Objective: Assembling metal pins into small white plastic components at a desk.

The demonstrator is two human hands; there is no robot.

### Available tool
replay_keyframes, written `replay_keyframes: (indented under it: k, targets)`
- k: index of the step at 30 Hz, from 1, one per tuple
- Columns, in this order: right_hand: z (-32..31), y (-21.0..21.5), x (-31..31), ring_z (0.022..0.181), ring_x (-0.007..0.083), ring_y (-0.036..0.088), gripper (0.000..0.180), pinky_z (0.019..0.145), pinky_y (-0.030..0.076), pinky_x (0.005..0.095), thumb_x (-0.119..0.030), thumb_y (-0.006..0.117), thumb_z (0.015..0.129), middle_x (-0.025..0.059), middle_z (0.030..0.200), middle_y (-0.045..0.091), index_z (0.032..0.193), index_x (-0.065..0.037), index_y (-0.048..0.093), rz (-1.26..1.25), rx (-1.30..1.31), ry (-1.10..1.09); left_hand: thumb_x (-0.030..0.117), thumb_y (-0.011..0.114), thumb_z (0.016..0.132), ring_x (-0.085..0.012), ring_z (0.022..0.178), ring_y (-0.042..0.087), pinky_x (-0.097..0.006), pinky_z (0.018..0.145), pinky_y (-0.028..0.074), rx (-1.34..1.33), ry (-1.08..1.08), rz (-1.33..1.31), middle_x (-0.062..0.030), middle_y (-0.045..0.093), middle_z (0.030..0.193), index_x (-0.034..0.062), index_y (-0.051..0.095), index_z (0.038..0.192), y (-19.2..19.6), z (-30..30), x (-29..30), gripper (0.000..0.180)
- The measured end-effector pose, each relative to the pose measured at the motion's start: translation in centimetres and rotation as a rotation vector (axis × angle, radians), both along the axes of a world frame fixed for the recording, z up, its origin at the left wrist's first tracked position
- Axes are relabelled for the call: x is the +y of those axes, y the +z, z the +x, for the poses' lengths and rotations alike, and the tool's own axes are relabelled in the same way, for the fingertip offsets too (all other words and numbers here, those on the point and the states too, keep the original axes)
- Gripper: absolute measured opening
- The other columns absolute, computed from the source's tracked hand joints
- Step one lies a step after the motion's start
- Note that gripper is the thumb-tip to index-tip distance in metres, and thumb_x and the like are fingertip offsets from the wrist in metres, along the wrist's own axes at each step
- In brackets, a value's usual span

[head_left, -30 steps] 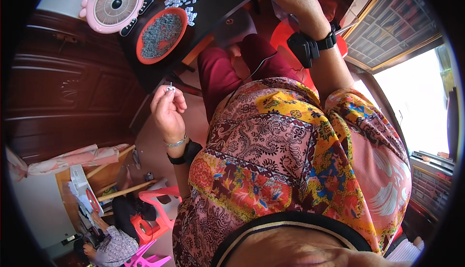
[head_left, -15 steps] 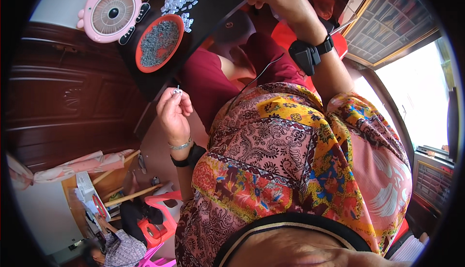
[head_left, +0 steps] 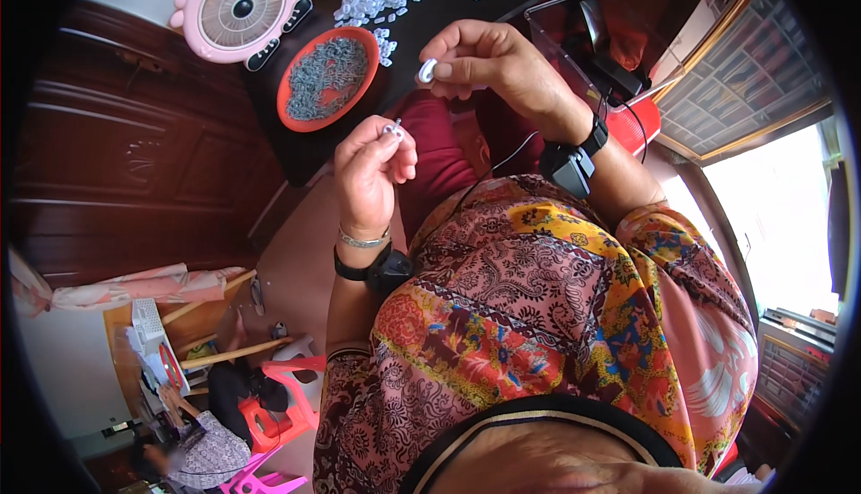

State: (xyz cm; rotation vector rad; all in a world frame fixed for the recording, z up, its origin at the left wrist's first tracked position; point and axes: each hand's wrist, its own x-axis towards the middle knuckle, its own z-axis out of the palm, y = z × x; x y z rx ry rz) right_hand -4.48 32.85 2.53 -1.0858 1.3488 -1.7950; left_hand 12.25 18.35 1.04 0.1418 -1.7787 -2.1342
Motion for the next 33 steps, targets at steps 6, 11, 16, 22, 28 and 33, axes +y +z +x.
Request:
replay_keyframes:
  k: [6,11,16,22,28,33]
  targets:
    - [1.1,-0.6,-1.7,0.077,0.0058,0.062,0.013,0.064,0.045,0.0174,-0.009,0.062,0.089,0.0006,0.088,0.067,0.101,-0.004,0.064,-0.064,-0.034,0.075,0.016,0.047,0.087,-0.0089,0.055,0.049,-0.019,0.05,0.035,0.033,0.001,0.048,-0.0054,0.056,0.068,0.002,0.056,0.077,-0.3,-0.8,-0.3,0.02]
    - [1.5,-1.6,-3.0,0.079,0.0061,0.062,0.014,0.068,0.048,0.0186,-0.006,0.062,0.088,0.0006,0.088,0.067,0.101,-0.002,0.065,-0.081,-0.014,0.099,0.016,0.047,0.087,-0.0093,0.055,0.049,-0.019,0.05,0.036,0.039,0.008,0.081,-0.0059,0.056,0.068,0.0017,0.056,0.076,-0.7,-0.6,-1.0,0.02]
    - [2.0,-2.0,-3.6,0.08,0.0056,0.06,0.015,0.07,0.048,0.0191,-0.004,0.061,0.088,0.0005,0.089,0.066,0.103,-0.001,0.065,-0.045,0.02,0.123,0.016,0.046,0.086,-0.0104,0.054,0.049,-0.02,0.051,0.037,0.031,0.019,0.149,-0.0074,0.058,0.068,0.0013,0.056,0.076,-1.2,-0.6,-1.3,0.02]
    - [2.3,-2.0,-3.0,0.08,0.0048,0.059,0.021,0.069,0.047,0.0187,-0.004,0.061,0.088,0.0006,0.093,0.067,0.109,-0.001,0.064,-0.006,0.06,0.079,0.016,0.046,0.086,-0.0116,0.054,0.051,-0.021,0.05,0.038,0.034,0.025,0.194,-0.0104,0.061,0.071,0.0005,0.056,0.075,-1.6,-1.0,-1.2,0.021]
    - [2.5,-1.7,-2.7,0.077,0.0052,0.058,0.027,0.068,0.048,0.0205,-0.007,0.062,0.087,0.0005,0.089,0.066,0.113,-0.001,0.063,0.037,0.131,0.028,0.016,0.046,0.085,-0.0118,0.054,0.051,-0.021,0.05,0.038,0.028,0.03,0.198,-0.011,0.061,0.071,0.0008,0.056,0.075,-1.6,-1.3,-1.2,0.021]
    - [2.6,-1.8,-2.9,0.078,0.0055,0.058,0.022,0.069,0.048,0.0205,-0.007,0.062,0.087,0.0006,0.088,0.066,0.109,0.0,0.064,-0.014,0.08,0.038,0.017,0.046,0.085,-0.0116,0.053,0.051,-0.021,0.05,0.038,0.011,0.011,0.172,-0.0106,0.061,0.07,0.0007,0.056,0.074,-1.4,-1.4,-1.0,0.022]
